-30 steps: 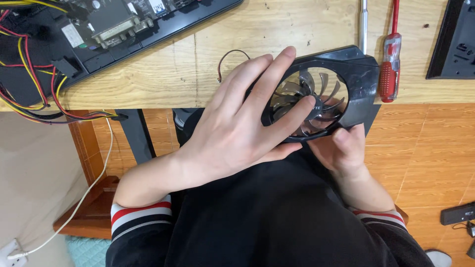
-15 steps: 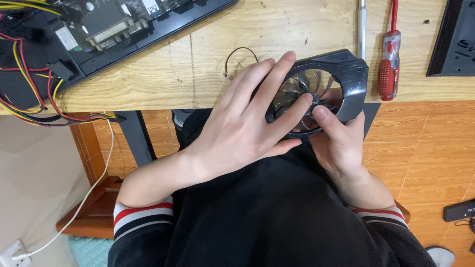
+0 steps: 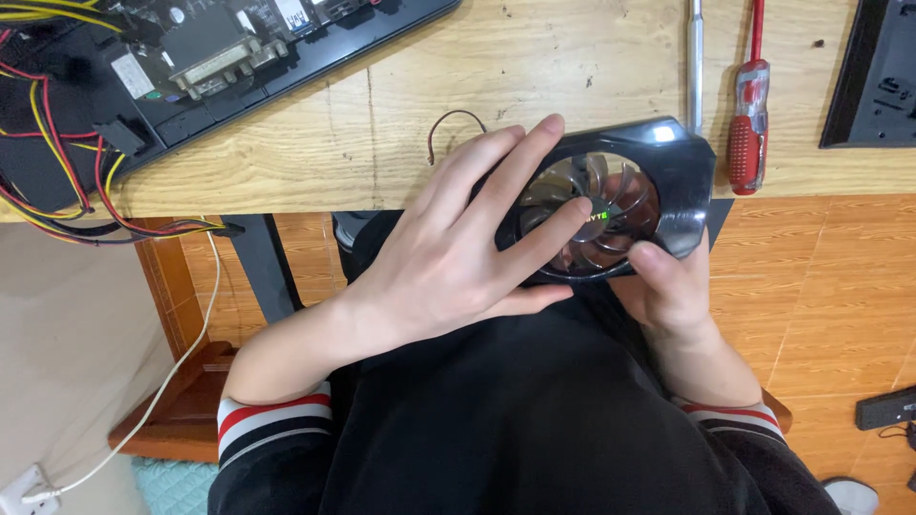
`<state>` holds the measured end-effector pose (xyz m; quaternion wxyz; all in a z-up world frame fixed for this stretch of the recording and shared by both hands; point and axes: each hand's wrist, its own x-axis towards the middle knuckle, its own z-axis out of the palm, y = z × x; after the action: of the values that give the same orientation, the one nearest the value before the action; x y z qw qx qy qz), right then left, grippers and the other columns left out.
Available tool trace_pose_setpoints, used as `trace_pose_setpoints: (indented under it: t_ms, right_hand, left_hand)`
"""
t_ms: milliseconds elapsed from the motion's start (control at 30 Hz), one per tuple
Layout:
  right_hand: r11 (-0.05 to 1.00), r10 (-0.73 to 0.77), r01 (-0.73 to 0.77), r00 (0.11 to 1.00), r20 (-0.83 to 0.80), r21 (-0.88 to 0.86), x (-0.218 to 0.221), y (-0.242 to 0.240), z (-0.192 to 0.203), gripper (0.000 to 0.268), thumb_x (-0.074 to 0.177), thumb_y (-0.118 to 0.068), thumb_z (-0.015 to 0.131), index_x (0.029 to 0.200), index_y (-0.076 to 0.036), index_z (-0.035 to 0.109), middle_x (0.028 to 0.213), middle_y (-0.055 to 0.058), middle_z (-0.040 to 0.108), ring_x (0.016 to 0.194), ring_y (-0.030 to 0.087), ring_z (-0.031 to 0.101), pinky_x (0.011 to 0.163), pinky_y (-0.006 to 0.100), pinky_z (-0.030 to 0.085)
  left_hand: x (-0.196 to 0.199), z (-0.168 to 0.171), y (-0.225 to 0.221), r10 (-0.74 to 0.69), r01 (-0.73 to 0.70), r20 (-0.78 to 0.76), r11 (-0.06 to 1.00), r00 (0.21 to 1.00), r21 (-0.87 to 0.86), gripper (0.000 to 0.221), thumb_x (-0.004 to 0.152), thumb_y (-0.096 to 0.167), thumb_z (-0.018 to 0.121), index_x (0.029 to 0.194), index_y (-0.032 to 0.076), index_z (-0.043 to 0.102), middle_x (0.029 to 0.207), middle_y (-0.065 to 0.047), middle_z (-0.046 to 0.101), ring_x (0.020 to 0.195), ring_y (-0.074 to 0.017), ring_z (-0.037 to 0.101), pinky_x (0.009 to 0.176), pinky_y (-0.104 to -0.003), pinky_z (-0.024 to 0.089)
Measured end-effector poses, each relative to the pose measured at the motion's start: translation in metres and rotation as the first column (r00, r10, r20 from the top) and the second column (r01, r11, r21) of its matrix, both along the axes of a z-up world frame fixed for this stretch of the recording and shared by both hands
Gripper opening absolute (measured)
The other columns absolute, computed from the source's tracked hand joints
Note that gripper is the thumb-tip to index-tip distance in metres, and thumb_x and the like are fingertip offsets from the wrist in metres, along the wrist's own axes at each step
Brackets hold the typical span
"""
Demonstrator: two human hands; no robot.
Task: Disassembling and reassembling a GPU fan and shroud for a Gigabyte graphics card.
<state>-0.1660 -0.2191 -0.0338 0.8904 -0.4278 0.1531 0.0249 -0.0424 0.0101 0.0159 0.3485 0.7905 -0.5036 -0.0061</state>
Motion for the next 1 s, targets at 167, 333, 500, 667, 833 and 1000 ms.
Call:
trace_pose_setpoints:
  t_ms: [167, 333, 500, 667, 833, 1000]
  right_hand:
    - [0.999, 0.026, -0.026, 1.000, -0.017, -0.034, -0.002, -0.005, -0.008, 0.077, 0.090, -0.028, 0.083, 0.148, 0.008, 0.046, 0.135, 0.020, 0.059, 0.122, 0.029, 0.064, 0.109, 0.045, 0.057]
    - [0.996, 0.043, -0.051, 0.995, -0.095, -0.079, 0.004, -0.004, -0.004, 0.078, 0.088, -0.028, 0.083, 0.146, 0.009, 0.048, 0.132, 0.021, 0.061, 0.123, 0.030, 0.064, 0.104, 0.043, 0.058]
    - [0.994, 0.081, -0.087, 0.992, -0.094, -0.059, 0.006, -0.004, -0.007, 0.080, 0.087, -0.033, 0.085, 0.145, 0.007, 0.048, 0.136, 0.020, 0.060, 0.118, 0.029, 0.065, 0.097, 0.044, 0.059]
    - [0.992, 0.057, -0.067, 0.994, 0.095, 0.111, 0.019, 0.002, -0.005, 0.086, 0.085, -0.054, 0.079, 0.145, 0.001, 0.049, 0.139, 0.016, 0.059, 0.127, 0.027, 0.062, 0.109, 0.043, 0.054]
    - [0.921, -0.003, -0.058, 0.988, 0.155, 0.385, 0.009, -0.016, -0.049, 0.089, 0.095, -0.068, 0.068, 0.145, 0.004, 0.056, 0.141, 0.022, 0.062, 0.126, 0.032, 0.063, 0.111, 0.047, 0.054]
    - [0.833, 0.283, -0.098, 0.921, 0.267, -0.545, 0.002, -0.024, -0.072, 0.058, 0.093, -0.028, 0.080, 0.136, 0.000, 0.053, 0.140, 0.010, 0.057, 0.132, 0.022, 0.054, 0.115, 0.036, 0.045]
  left_hand:
    - [-0.001, -0.001, 0.002, -0.017, 0.017, 0.014, 1.000, 1.000, 0.004, 0.076, 0.085, 0.054, 0.091, 0.139, 0.009, 0.062, 0.158, -0.027, 0.033, 0.142, -0.0421, 0.043, 0.115, -0.058, 0.048]
    - [0.000, -0.003, 0.001, -0.019, 0.019, 0.020, 1.000, 1.000, 0.017, 0.078, 0.084, 0.055, 0.091, 0.140, 0.008, 0.061, 0.159, -0.027, 0.032, 0.141, -0.0423, 0.043, 0.114, -0.059, 0.048]
    - [0.000, -0.002, 0.002, -0.025, 0.025, 0.008, 1.000, 1.000, 0.019, 0.080, 0.083, 0.055, 0.090, 0.140, 0.008, 0.060, 0.158, -0.028, 0.032, 0.140, -0.0434, 0.043, 0.113, -0.059, 0.049]
    - [0.001, 0.001, 0.005, -0.038, 0.038, 0.028, 0.999, 0.999, 0.013, 0.081, 0.083, 0.054, 0.091, 0.141, 0.007, 0.060, 0.159, -0.028, 0.032, 0.142, -0.0431, 0.044, 0.115, -0.058, 0.049]
    - [-0.003, 0.007, 0.003, -0.049, 0.050, 0.057, 0.999, 0.997, -0.017, 0.081, 0.081, 0.054, 0.090, 0.140, 0.007, 0.061, 0.160, -0.029, 0.034, 0.142, -0.0428, 0.044, 0.117, -0.056, 0.049]
    - [-0.008, 0.017, 0.000, -0.056, 0.057, 0.065, 0.998, 0.996, -0.015, 0.075, 0.083, 0.053, 0.086, 0.137, 0.007, 0.062, 0.158, -0.027, 0.037, 0.141, -0.0424, 0.044, 0.116, -0.055, 0.048]
